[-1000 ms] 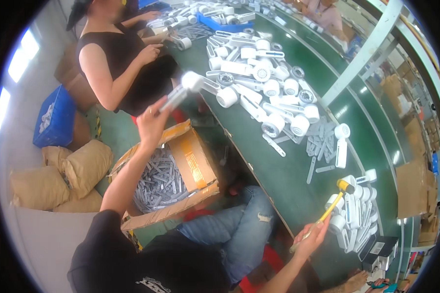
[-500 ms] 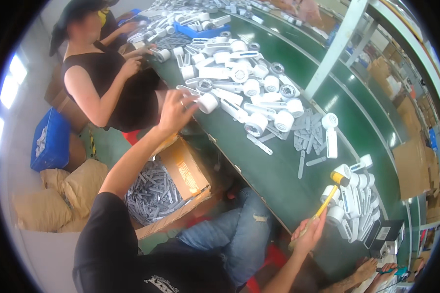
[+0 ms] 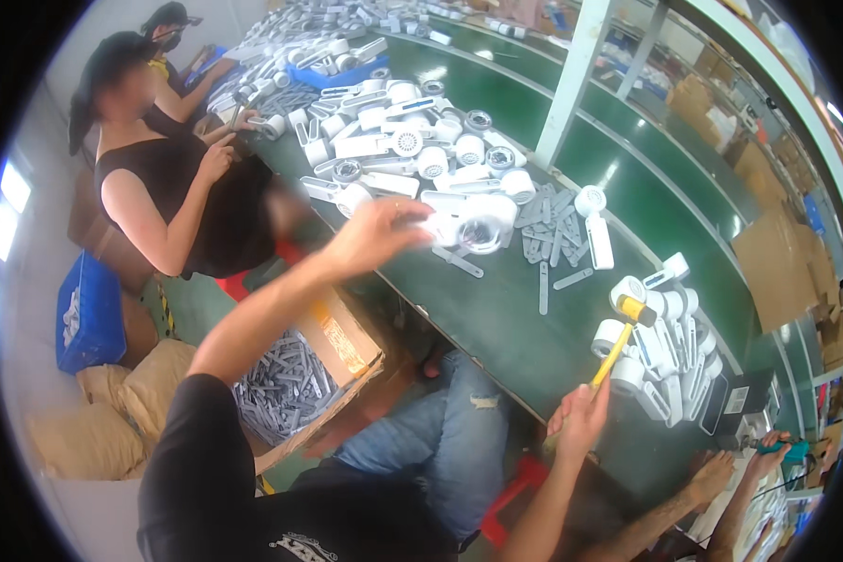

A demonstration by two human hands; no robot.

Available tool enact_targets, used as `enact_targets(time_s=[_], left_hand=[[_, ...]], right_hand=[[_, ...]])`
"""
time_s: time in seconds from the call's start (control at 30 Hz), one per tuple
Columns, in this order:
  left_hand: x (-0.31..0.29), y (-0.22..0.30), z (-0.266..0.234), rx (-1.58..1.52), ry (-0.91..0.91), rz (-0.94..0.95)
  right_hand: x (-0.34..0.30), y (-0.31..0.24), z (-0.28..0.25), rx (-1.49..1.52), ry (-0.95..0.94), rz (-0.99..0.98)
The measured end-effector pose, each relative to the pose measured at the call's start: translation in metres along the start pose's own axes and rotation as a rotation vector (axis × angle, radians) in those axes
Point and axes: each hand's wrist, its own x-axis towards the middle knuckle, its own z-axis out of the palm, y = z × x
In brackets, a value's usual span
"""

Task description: The recorder is using a small hammer to assemble plastic components on an industrial assembly line.

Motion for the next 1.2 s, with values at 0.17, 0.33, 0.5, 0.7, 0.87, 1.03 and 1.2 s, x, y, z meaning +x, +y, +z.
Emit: enact_targets(time_s=[0.17,0.33,0.5,0.7,0.87,1.03,1.2], left_hand=[[-0.045,0.042,0.088,-1.501,-0.182,-0.26],[-0.062,0.066,0.14,-1.671,-0.193,-0.219],[-0.081,0.073,0.165,-1.564,-0.237,-0.379],[-0.094,0.051,0.087,-0.318,0.069,-0.339],[-0.006,-0.024,0.066,0.22,0.11,0.268],[0.002,-0.055,0.082,0.288,0.018,0.412],[0.002,-0.055,0.031,0.27,0.268,-0.179]], right_hand=[[-0.026,-0.018,0.034,0.077,-0.108,0.055],[-0.051,-0.049,0.088,-0.043,-0.154,-0.036],[-0.024,-0.027,0.071,-0.385,-0.064,-0.208],[-0.006,-0.038,-0.001,-0.531,-0.157,0.15],[0.003,-0.036,-0.005,-0.627,-0.223,0.177],[0.0,-0.038,-0.001,-0.591,-0.206,0.285],[0.0,-0.043,0.0,-0.522,-0.201,0.324]])
